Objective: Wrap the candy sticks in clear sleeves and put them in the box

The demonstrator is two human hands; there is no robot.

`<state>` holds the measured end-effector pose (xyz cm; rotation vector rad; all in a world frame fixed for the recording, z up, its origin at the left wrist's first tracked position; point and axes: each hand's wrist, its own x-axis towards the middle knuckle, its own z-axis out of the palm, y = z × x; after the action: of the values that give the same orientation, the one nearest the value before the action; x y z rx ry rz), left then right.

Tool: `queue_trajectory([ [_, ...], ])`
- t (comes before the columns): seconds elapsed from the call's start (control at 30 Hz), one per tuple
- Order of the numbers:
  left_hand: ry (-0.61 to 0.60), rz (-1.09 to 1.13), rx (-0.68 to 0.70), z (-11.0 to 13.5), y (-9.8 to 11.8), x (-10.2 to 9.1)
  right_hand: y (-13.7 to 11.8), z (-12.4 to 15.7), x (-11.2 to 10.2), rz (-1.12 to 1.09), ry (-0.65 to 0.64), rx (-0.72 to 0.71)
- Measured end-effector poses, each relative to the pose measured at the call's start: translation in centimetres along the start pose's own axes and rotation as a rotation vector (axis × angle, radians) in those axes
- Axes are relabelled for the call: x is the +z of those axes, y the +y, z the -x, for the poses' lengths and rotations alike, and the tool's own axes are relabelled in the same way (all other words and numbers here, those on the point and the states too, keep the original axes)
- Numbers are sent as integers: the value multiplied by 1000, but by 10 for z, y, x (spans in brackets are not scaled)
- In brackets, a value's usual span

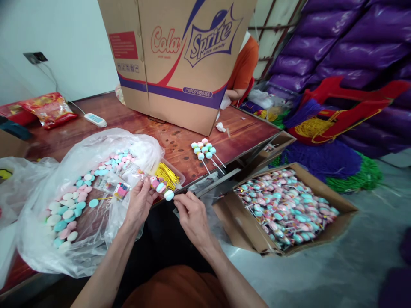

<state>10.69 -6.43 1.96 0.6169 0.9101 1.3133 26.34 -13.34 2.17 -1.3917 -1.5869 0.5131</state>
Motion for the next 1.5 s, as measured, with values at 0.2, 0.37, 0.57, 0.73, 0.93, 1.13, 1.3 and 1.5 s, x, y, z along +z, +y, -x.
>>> queue_trajectory([
  [0.2, 10, 71, -16, -1, -3, -1, -4, 1, -1, -51, 1, 106],
  [0.37, -24, 59, -60, 3, -5, 1, -2, 3, 4, 69, 14, 19],
  [0.57, -39, 10, -57, 5, 1, 0, 1, 4, 8, 427, 54, -245],
  [0.73, -12, -1, -106, 3, 7, -1, 0, 5, 4, 483, 107, -324],
  [0.93, -30, 19, -116, 7, 4, 1, -2, 5, 5, 467, 159, -342],
  [1.13, -43, 36, -111, 6, 15, -5, 1, 7, 1, 211, 129, -217],
  [1.3, 80, 85, 7, 0, 18, -11, 0, 11, -2, 144, 115, -186],
  [1.5, 208, 105, 106, -6, 26, -14, 3, 16, -5, 52, 99, -142],
])
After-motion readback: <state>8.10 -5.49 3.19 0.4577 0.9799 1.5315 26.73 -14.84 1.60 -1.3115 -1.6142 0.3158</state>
